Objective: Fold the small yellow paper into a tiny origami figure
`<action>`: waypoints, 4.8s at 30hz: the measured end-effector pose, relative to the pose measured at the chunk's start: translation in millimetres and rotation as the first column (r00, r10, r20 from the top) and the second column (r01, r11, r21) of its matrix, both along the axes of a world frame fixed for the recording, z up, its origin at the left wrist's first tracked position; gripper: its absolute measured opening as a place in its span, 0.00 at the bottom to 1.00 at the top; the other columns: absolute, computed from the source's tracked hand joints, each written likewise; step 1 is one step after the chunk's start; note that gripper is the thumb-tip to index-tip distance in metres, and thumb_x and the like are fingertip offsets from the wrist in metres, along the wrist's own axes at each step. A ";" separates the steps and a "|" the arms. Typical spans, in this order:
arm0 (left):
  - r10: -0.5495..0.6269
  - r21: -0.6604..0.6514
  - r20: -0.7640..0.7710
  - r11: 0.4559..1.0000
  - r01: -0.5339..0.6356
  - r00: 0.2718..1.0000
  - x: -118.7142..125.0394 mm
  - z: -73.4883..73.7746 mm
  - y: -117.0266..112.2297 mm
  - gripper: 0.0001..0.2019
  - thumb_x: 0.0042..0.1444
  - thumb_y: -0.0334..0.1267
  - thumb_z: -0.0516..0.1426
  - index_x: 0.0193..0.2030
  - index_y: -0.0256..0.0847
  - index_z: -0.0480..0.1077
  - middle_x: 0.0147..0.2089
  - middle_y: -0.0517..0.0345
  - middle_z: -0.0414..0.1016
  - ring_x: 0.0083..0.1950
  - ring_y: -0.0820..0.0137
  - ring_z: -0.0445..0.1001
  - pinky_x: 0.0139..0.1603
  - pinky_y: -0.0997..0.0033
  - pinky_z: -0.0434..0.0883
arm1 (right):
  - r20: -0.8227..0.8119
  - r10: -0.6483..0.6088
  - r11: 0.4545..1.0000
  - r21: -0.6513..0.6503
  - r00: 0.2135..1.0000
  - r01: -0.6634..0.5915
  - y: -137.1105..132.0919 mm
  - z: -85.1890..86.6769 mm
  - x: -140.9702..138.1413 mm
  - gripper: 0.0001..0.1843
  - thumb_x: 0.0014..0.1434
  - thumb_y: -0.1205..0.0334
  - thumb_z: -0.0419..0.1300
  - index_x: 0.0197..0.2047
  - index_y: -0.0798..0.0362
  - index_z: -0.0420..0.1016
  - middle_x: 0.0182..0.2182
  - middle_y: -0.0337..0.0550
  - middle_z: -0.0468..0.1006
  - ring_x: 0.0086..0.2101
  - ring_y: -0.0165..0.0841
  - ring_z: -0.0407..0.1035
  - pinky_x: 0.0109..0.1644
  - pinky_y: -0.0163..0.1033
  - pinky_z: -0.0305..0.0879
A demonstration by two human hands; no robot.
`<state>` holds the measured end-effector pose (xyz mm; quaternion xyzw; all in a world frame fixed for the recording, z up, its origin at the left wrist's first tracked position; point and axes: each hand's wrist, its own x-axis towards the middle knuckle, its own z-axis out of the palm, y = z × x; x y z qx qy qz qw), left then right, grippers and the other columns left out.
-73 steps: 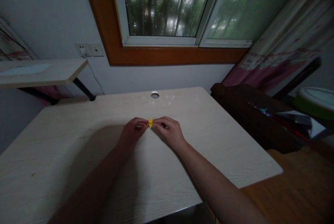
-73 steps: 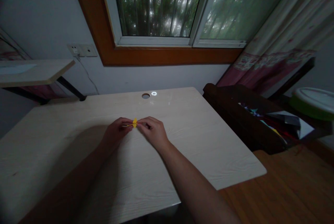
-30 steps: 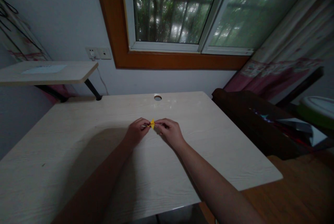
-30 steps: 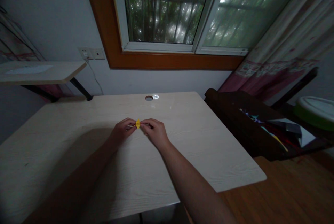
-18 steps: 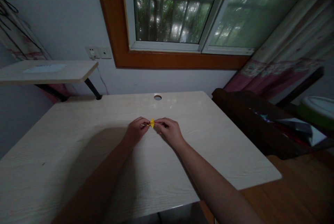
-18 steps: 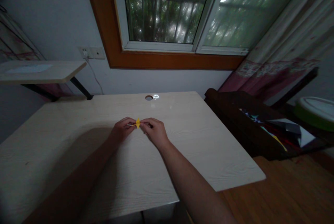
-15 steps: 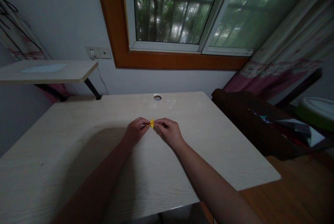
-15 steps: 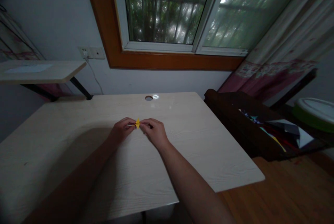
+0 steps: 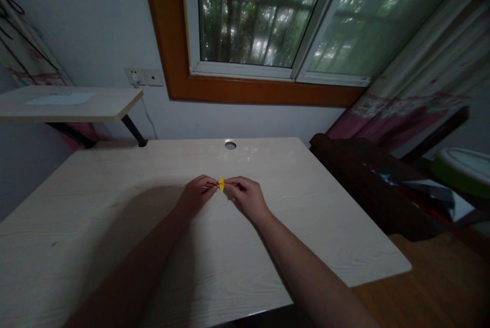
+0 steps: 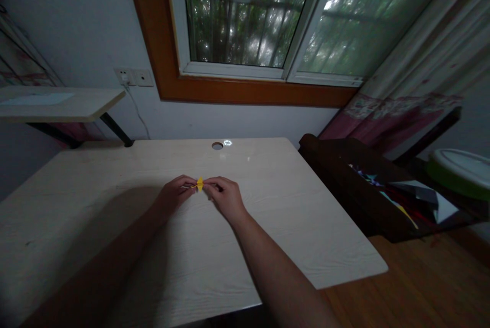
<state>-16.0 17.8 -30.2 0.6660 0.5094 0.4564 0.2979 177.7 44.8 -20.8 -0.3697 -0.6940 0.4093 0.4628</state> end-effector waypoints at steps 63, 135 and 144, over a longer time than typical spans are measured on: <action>0.000 -0.099 -0.059 0.995 -0.006 0.998 3.9 13.8 -6.0 0.06 0.56 0.37 0.57 0.38 0.42 0.75 0.35 0.57 0.80 0.36 0.68 0.77 0.37 0.71 0.71 | -0.651 0.042 0.675 -0.541 0.758 -0.502 3.5 11.8 3.5 0.14 0.48 0.58 0.72 0.35 0.54 0.76 0.30 0.39 0.77 0.26 0.24 0.67 0.36 0.33 0.66; 0.112 0.329 -0.245 0.944 -0.026 0.963 -1.1 17.1 -14.7 0.05 0.61 0.35 0.57 0.41 0.41 0.75 0.37 0.55 0.77 0.38 0.72 0.75 0.41 0.74 0.73 | 0.051 -0.045 0.905 0.424 0.998 0.019 -5.9 13.2 -1.9 0.05 0.59 0.66 0.64 0.38 0.49 0.81 0.33 0.43 0.78 0.36 0.33 0.71 0.41 0.40 0.68; 0.029 0.229 -0.209 0.973 0.020 0.978 -3.5 14.7 -12.8 0.06 0.60 0.36 0.57 0.41 0.41 0.75 0.37 0.55 0.76 0.37 0.71 0.75 0.39 0.73 0.73 | 0.025 0.003 0.934 0.358 1.000 -0.012 -4.8 10.3 -3.8 0.05 0.60 0.64 0.63 0.38 0.49 0.81 0.33 0.43 0.78 0.35 0.32 0.72 0.39 0.38 0.68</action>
